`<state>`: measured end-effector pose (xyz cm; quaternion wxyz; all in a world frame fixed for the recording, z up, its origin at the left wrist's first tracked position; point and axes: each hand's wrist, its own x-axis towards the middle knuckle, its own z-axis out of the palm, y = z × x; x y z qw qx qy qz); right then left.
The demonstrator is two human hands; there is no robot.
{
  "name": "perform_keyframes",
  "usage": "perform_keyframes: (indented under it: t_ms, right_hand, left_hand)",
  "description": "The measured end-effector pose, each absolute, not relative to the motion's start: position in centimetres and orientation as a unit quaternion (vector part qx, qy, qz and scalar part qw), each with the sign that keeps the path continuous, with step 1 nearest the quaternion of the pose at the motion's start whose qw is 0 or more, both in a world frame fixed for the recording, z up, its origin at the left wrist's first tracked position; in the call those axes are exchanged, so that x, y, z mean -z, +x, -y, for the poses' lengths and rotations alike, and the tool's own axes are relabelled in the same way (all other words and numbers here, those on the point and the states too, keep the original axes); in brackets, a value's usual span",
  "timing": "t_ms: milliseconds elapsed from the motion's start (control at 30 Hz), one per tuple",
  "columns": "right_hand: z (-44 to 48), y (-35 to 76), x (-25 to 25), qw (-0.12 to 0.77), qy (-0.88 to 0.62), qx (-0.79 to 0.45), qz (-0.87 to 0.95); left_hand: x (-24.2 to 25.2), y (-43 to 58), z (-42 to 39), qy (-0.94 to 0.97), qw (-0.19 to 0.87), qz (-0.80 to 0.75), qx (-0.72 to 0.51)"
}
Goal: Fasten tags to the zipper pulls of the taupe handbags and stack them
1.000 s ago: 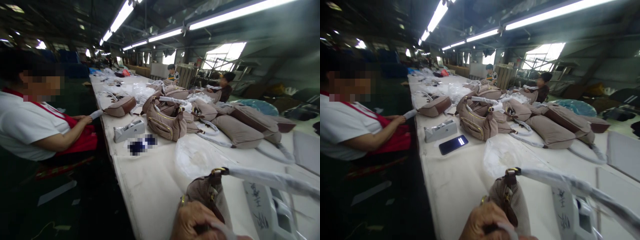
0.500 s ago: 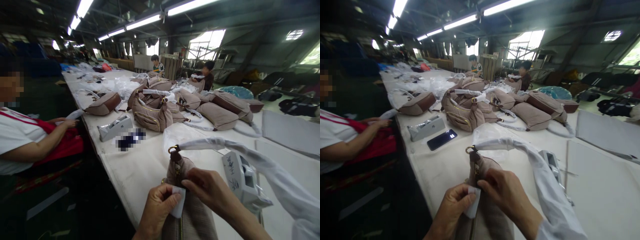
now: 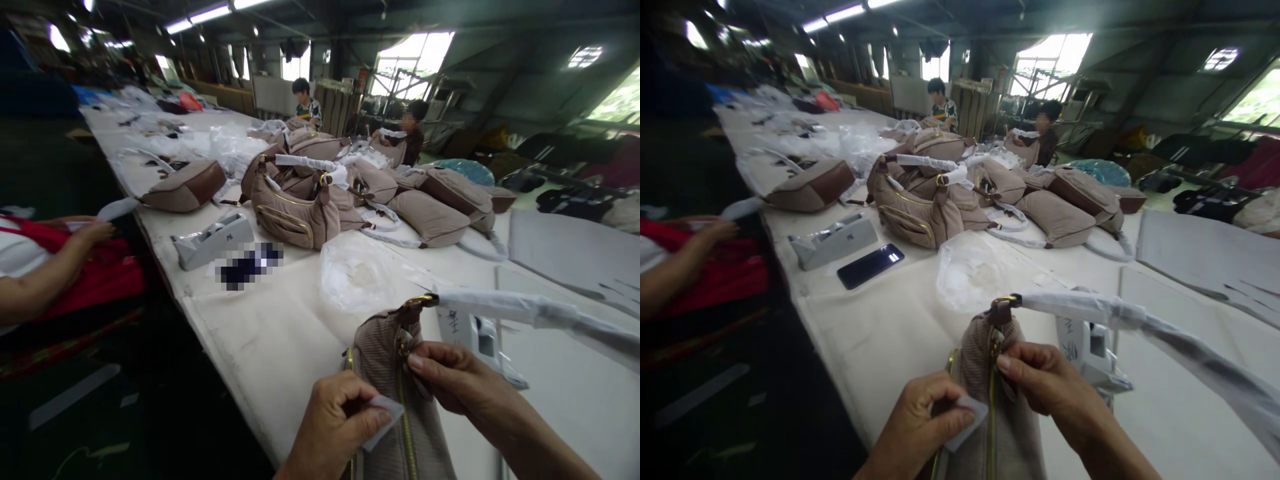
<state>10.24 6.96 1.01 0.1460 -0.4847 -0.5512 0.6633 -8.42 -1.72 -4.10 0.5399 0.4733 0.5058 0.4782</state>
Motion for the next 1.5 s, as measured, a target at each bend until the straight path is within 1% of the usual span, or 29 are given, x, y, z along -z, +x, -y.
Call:
perform_keyframes:
  t_ms: [100, 300, 533, 667, 733, 800, 867, 933, 1000, 1033, 1067, 1100, 1167, 1233, 1267, 1400, 1500]
  right_hand:
    - [-6.2, 10.0, -0.9, 0.187, -0.487, -0.696, 0.494]
    - [-5.6, 9.3, -1.0, 0.247, -0.496, -0.694, 0.459]
    - [-5.3, 9.1, -0.1, 0.266, -0.499, -0.671, 0.481]
    - [-4.8, 8.7, 0.0, 0.301, -0.522, -0.648, 0.467]
    - [-4.4, 8.7, 0.1, 0.297, -0.531, -0.632, 0.481]
    - [-4.1, 8.8, 0.2, 0.279, -0.523, -0.606, 0.53]
    - [-4.0, 9.1, 0.2, 0.269, -0.514, -0.537, 0.612]
    - [-4.7, 9.6, 0.0, 0.304, -0.523, -0.404, 0.686]
    - [-6.5, 10.0, 0.0, 0.369, -0.537, -0.256, 0.714]
    - [-7.7, 10.1, 0.0, 0.395, -0.531, -0.211, 0.719]
    - [-9.0, 10.1, 0.0, 0.402, -0.512, -0.204, 0.731]
    - [-10.2, 10.0, 0.1, 0.392, -0.486, -0.234, 0.746]
    - [-11.9, 9.3, 0.4, 0.346, -0.435, -0.336, 0.76]
    - [-12.1, 8.3, 0.9, 0.331, -0.44, -0.385, 0.741]
    - [-11.7, 7.8, 1.1, 0.345, -0.464, -0.372, 0.726]
    - [-8.4, 7.1, 2.1, 0.434, -0.548, -0.237, 0.674]
    - [-6.6, 8.0, 2.7, 0.442, -0.572, -0.219, 0.655]
  left_hand:
    - [3.5, -7.4, 1.2, 0.474, 0.548, -0.515, -0.458]
    - [2.8, -7.0, 0.8, 0.511, 0.512, -0.54, -0.43]
    - [4.1, -6.5, 1.0, 0.467, 0.528, -0.558, -0.438]
    - [4.0, -6.2, 1.0, 0.442, 0.552, -0.54, -0.457]
    - [3.7, -6.1, 0.8, 0.421, 0.573, -0.527, -0.465]
    - [3.4, -5.9, 0.5, 0.396, 0.592, -0.516, -0.476]
    - [3.2, -5.7, 0.0, 0.376, 0.599, -0.51, -0.489]
    - [3.2, -5.5, -0.5, 0.37, 0.595, -0.51, -0.499]
    - [3.5, -5.2, -0.9, 0.37, 0.591, -0.512, -0.501]
    - [3.6, -5.1, -1.1, 0.37, 0.591, -0.512, -0.502]
    - [3.7, -5.0, -1.3, 0.368, 0.591, -0.511, -0.504]
    - [3.9, -5.0, -1.4, 0.365, 0.593, -0.51, -0.506]
    - [4.0, -5.0, -1.8, 0.348, 0.599, -0.509, -0.511]
    - [4.1, -5.2, -2.1, 0.327, 0.61, -0.506, -0.515]
    - [4.1, -5.4, -2.3, 0.32, 0.614, -0.504, -0.517]
    - [3.8, -5.8, -2.8, 0.332, 0.617, -0.5, -0.509]
    - [3.3, -5.5, -2.7, 0.351, 0.617, -0.496, -0.5]
